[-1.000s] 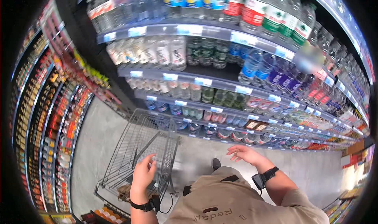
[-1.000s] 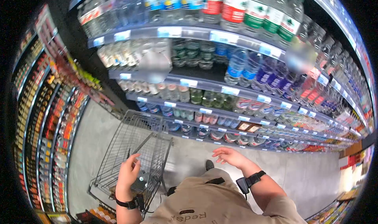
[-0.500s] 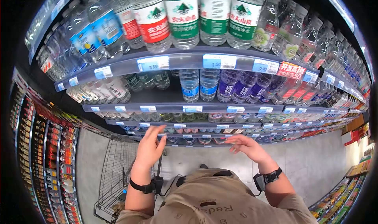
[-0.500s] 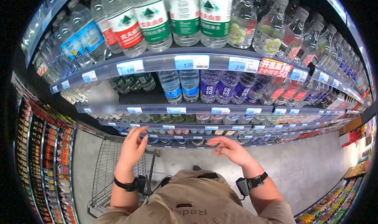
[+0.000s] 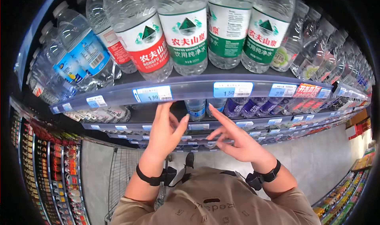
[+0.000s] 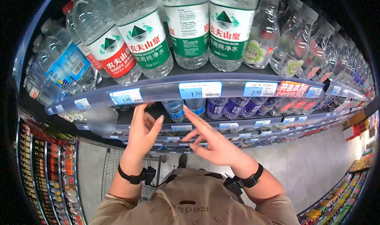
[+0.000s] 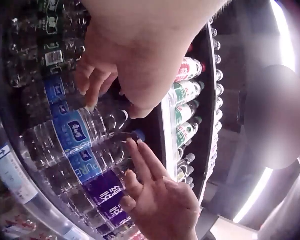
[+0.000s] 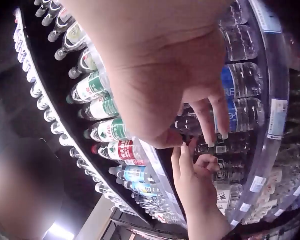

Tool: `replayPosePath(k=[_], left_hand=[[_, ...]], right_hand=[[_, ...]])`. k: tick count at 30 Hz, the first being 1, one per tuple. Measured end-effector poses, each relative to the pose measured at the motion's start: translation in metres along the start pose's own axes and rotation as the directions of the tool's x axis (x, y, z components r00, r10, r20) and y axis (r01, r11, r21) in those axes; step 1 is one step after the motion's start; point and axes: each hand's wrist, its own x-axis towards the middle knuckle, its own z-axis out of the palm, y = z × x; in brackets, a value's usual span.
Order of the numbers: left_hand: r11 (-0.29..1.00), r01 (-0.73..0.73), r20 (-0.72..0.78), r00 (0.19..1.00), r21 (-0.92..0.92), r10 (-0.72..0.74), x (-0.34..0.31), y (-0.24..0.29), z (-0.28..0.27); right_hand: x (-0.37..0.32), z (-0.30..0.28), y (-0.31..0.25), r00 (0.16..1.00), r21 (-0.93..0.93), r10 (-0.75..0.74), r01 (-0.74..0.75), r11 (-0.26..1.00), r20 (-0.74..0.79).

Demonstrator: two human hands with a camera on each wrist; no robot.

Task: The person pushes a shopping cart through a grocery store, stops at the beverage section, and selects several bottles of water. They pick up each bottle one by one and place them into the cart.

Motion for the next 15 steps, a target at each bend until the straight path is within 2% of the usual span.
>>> replayPosePath(k=[1, 2, 4, 8, 11, 15], left_hand=[[0.998, 0.04, 0.017, 0.999, 0.053, -0.041, 0.008, -0.001, 0.0], [0.992, 0.015, 0.055, 0.998, 0.122, -0.021, 0.016, -0.007, 0.0], [0.994, -0.021, 0.128, 0.992, 0.107, 0.007, 0.032, -0.018, 0.003], [0.996, -0.08, 0.237, 0.969, 0.027, 0.071, 0.056, -0.013, 0.007], [0.996, -0.031, 0.33, 0.944, 0.08, 0.003, 0.06, -0.011, 0.006], [0.991, -0.075, 0.311, 0.95, 0.107, 0.038, 0.052, -0.019, 0.004]], right_hand=[[0.007, 0.001, -0.001, 0.999, -0.01, -0.017, 0.017, 1.0, -0.033], [0.013, 0.002, -0.002, 0.997, -0.021, -0.035, 0.034, 0.999, -0.066], [0.021, 0.002, 0.003, 0.995, -0.052, -0.019, 0.014, 0.999, -0.094], [0.028, 0.001, 0.016, 0.994, -0.037, -0.074, 0.071, 0.997, -0.084], [0.027, 0.001, 0.017, 0.994, -0.012, -0.066, 0.066, 0.998, -0.087], [0.024, 0.0, 0.005, 0.998, -0.025, -0.024, 0.022, 0.999, -0.062]])
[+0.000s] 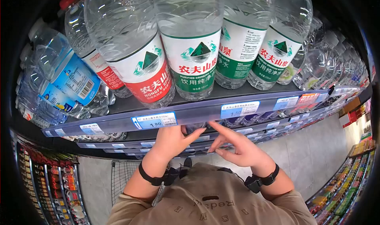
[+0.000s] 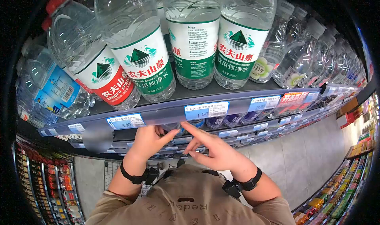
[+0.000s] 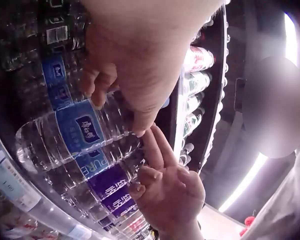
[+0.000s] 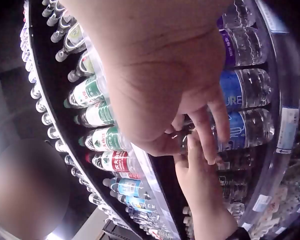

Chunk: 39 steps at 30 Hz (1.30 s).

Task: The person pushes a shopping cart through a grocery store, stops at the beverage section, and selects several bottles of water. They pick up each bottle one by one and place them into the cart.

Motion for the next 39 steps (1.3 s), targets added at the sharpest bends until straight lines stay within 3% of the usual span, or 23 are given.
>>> replayPosePath(k=[3, 5, 6, 11, 13, 19, 22, 26, 33, 35, 39], left_hand=[[0.993, -0.107, -0.068, 0.991, 0.054, 0.111, -0.016, 0.002, 0.003], [0.986, -0.143, -0.206, 0.966, 0.085, 0.158, -0.03, 0.0, 0.01], [0.942, -0.279, -0.231, 0.92, 0.186, 0.318, -0.032, 0.007, 0.007], [0.948, -0.285, -0.265, 0.912, 0.14, 0.313, -0.072, 0.02, 0.023], [0.921, -0.336, -0.37, 0.844, 0.198, 0.388, -0.09, 0.026, 0.03], [0.971, -0.153, -0.412, 0.885, 0.186, 0.219, -0.158, 0.057, 0.041], [0.987, -0.027, -0.285, 0.956, 0.157, 0.072, -0.192, 0.068, 0.04], [0.985, 0.058, -0.324, 0.946, 0.16, -0.003, -0.232, 0.077, 0.035], [0.969, 0.238, -0.45, 0.874, 0.067, -0.184, -0.31, 0.084, 0.007], [0.965, 0.264, -0.485, 0.843, -0.002, -0.232, -0.343, 0.077, -0.001], [0.958, 0.274, -0.561, 0.781, -0.088, -0.275, -0.426, 0.063, -0.018]], right_hand=[[-0.008, -0.002, -0.005, 0.999, 0.038, 0.022, -0.024, 0.999, 0.04], [-0.016, -0.003, -0.006, 0.998, 0.069, 0.006, -0.01, 0.998, 0.07], [-0.019, -0.002, -0.005, 0.996, 0.081, 0.002, -0.009, 0.997, 0.086], [-0.036, 0.0, 0.002, 0.984, 0.136, 0.037, -0.061, 0.989, 0.174], [-0.042, 0.005, 0.012, 0.982, 0.152, 0.052, -0.08, 0.985, 0.183], [-0.05, 0.032, 0.056, 0.925, 0.056, 0.144, -0.174, 0.983, 0.352], [-0.049, 0.055, 0.078, 0.839, -0.107, 0.244, -0.22, 0.97, 0.486], [-0.054, 0.09, 0.099, 0.77, -0.069, 0.206, -0.207, 0.976, 0.604], [-0.04, 0.152, 0.095, 0.637, -0.087, 0.166, -0.155, 0.984, 0.753], [-0.034, 0.173, 0.088, 0.531, -0.174, 0.255, -0.198, 0.965, 0.808], [-0.033, 0.232, 0.085, 0.41, -0.142, 0.23, -0.234, 0.962, 0.883]])
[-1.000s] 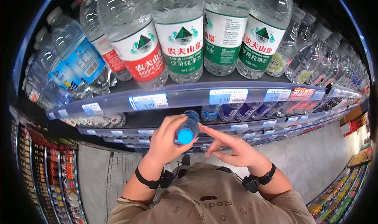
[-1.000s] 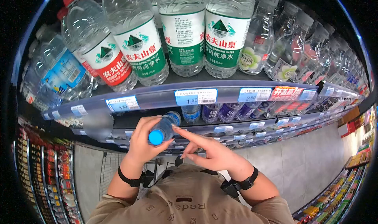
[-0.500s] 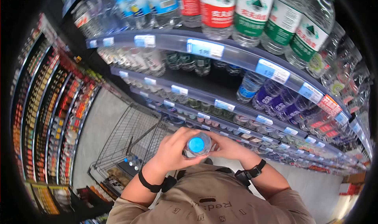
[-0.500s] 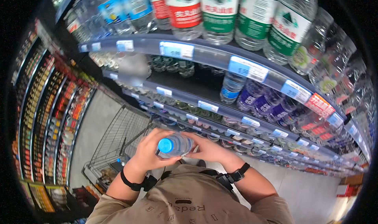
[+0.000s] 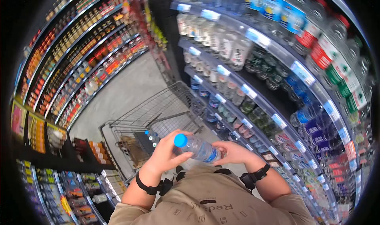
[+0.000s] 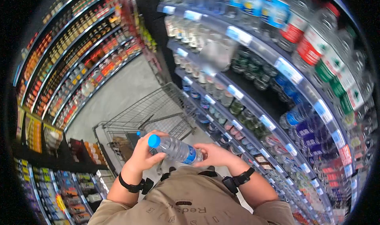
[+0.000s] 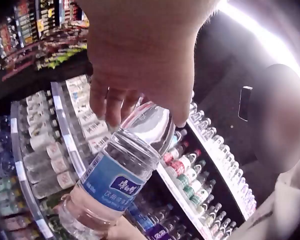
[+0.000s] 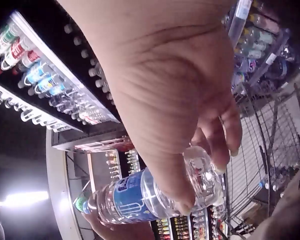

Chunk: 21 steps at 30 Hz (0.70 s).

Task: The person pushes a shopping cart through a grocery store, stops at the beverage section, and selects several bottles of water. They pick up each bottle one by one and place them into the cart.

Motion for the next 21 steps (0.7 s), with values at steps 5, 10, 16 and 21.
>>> replayPosePath(k=[5, 10, 16, 21], left_hand=[[0.996, 0.078, -0.247, 0.965, -0.034, -0.084, -0.081, -0.028, -0.072], [0.908, 0.333, -0.383, 0.827, -0.255, -0.411, -0.16, -0.047, -0.136], [0.848, 0.327, -0.502, 0.695, -0.417, -0.514, -0.222, -0.071, -0.184], [0.799, 0.43, -0.496, 0.628, -0.421, -0.6, -0.253, -0.106, -0.202]], right_hand=[[0.078, 0.048, -0.023, 0.986, 0.05, -0.039, 0.031, 0.998, 0.165], [0.149, 0.1, -0.062, 0.961, 0.101, -0.037, 0.009, 0.995, 0.274], [0.22, 0.146, -0.08, 0.942, 0.201, -0.024, -0.046, 0.979, 0.334], [0.258, 0.158, -0.081, 0.926, 0.221, 0.097, -0.187, 0.957, 0.364]])
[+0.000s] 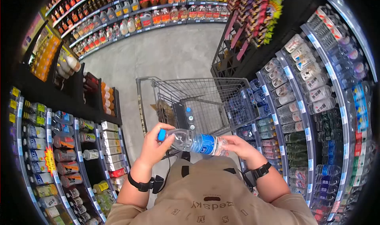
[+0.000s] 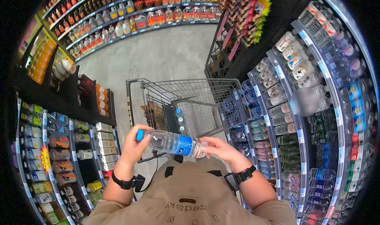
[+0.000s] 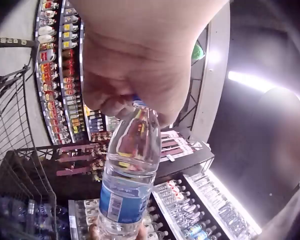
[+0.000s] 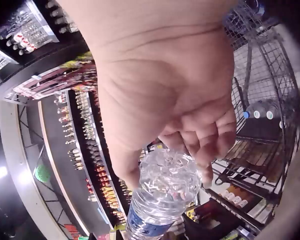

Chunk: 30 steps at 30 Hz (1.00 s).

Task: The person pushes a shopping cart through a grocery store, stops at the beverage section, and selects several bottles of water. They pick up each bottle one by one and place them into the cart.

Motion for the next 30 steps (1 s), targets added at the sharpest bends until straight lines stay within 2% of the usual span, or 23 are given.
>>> replayPosePath(k=[3, 4, 5, 7, 8, 11, 12, 15, 16, 17, 20, 22, 27, 30], left_hand=[[0.987, 0.143, -0.031, 0.989, 0.066, -0.142, 0.012, -0.023, -0.005], [0.993, 0.101, -0.087, 0.992, 0.059, -0.096, 0.018, -0.038, 0.001], [0.99, 0.127, -0.085, 0.989, 0.054, -0.122, 0.024, -0.048, 0.004], [0.965, 0.262, -0.14, 0.955, -0.008, -0.261, 0.04, -0.065, 0.01], [0.964, 0.266, -0.164, 0.95, -0.016, -0.265, 0.049, -0.074, 0.015], [0.949, 0.315, -0.178, 0.935, 0.024, -0.306, 0.08, -0.09, 0.026], [0.961, 0.275, -0.177, 0.947, 0.026, -0.267, 0.092, -0.098, 0.03], [0.91, 0.402, -0.16, 0.909, 0.099, -0.384, 0.132, -0.105, 0.042], [0.925, 0.35, -0.196, 0.927, 0.146, -0.32, 0.147, -0.112, 0.051], [0.906, 0.37, -0.179, 0.924, 0.207, -0.337, 0.158, -0.119, 0.054], [0.857, 0.474, -0.139, 0.88, 0.201, -0.454, 0.195, -0.132, 0.076], [0.824, 0.463, -0.209, 0.886, 0.327, -0.415, 0.221, -0.151, 0.089], [0.698, 0.506, -0.23, 0.86, 0.507, -0.456, 0.281, -0.202, 0.1], [0.691, 0.329, -0.22, 0.944, 0.643, -0.245, 0.3, -0.26, 0.093]], right_hand=[[0.023, -0.008, 0.015, 0.997, 0.047, 0.048, -0.045, 0.998, -0.056], [0.03, -0.011, 0.02, 0.995, 0.084, 0.076, -0.07, 0.994, -0.064], [0.038, -0.016, 0.027, 0.993, 0.099, 0.098, -0.092, 0.991, -0.06], [0.054, -0.027, 0.048, 0.966, 0.276, 0.208, -0.16, 0.948, -0.152], [0.063, -0.033, 0.058, 0.957, 0.335, 0.235, -0.169, 0.927, -0.168], [0.098, -0.062, 0.076, 0.949, 0.447, 0.295, -0.217, 0.868, -0.113], [0.113, -0.073, 0.078, 0.956, 0.474, 0.287, -0.226, 0.851, -0.061], [0.161, -0.106, 0.083, 0.928, 0.592, 0.371, -0.283, 0.754, -0.028], [0.181, -0.116, 0.087, 0.92, 0.635, 0.39, -0.276, 0.721, -0.042], [0.2, -0.128, 0.092, 0.918, 0.663, 0.395, -0.272, 0.698, -0.04], [0.246, -0.159, 0.108, 0.929, 0.696, 0.363, -0.21, 0.687, -0.078], [0.28, -0.177, 0.12, 0.917, 0.623, 0.383, -0.234, 0.747, -0.114], [0.346, -0.202, 0.169, 0.894, 0.703, 0.439, -0.259, 0.662, -0.085], [0.378, -0.208, 0.199, 0.879, 0.726, 0.477, -0.317, 0.611, -0.017]])
